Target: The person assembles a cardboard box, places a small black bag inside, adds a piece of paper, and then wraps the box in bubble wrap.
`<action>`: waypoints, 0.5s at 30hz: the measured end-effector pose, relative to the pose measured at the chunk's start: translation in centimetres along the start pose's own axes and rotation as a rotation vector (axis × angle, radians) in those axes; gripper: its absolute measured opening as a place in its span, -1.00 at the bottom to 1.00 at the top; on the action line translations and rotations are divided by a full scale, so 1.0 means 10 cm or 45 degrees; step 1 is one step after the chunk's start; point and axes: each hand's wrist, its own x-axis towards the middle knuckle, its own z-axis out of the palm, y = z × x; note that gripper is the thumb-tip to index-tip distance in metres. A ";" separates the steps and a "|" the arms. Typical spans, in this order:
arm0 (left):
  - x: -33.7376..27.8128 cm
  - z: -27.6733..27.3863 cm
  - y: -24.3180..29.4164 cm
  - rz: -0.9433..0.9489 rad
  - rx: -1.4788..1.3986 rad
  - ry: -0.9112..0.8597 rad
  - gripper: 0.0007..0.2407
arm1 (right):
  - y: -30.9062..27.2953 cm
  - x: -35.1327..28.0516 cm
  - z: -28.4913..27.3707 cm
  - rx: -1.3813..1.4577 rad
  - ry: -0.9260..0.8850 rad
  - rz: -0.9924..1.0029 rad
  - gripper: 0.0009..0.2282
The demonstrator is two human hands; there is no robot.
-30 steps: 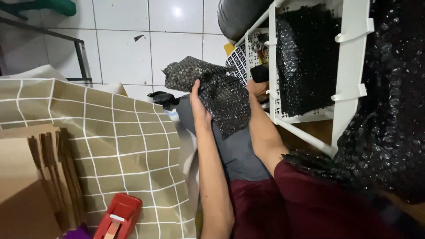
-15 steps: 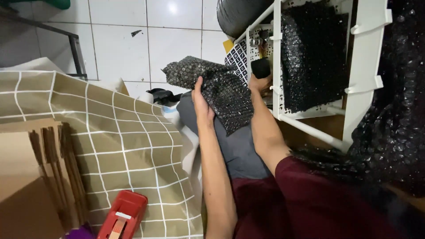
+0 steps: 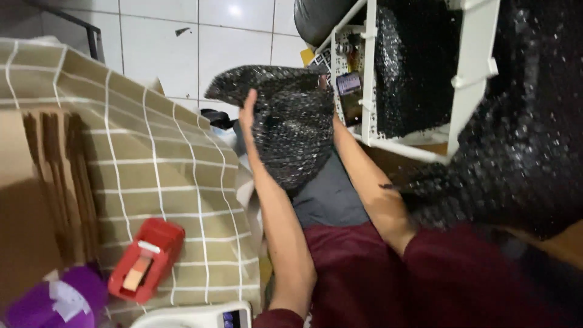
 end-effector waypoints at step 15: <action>-1.28 -0.32 1.13 0.322 0.482 0.481 -0.60 | -0.39 -0.38 -0.18 0.130 -1.010 -0.131 -0.68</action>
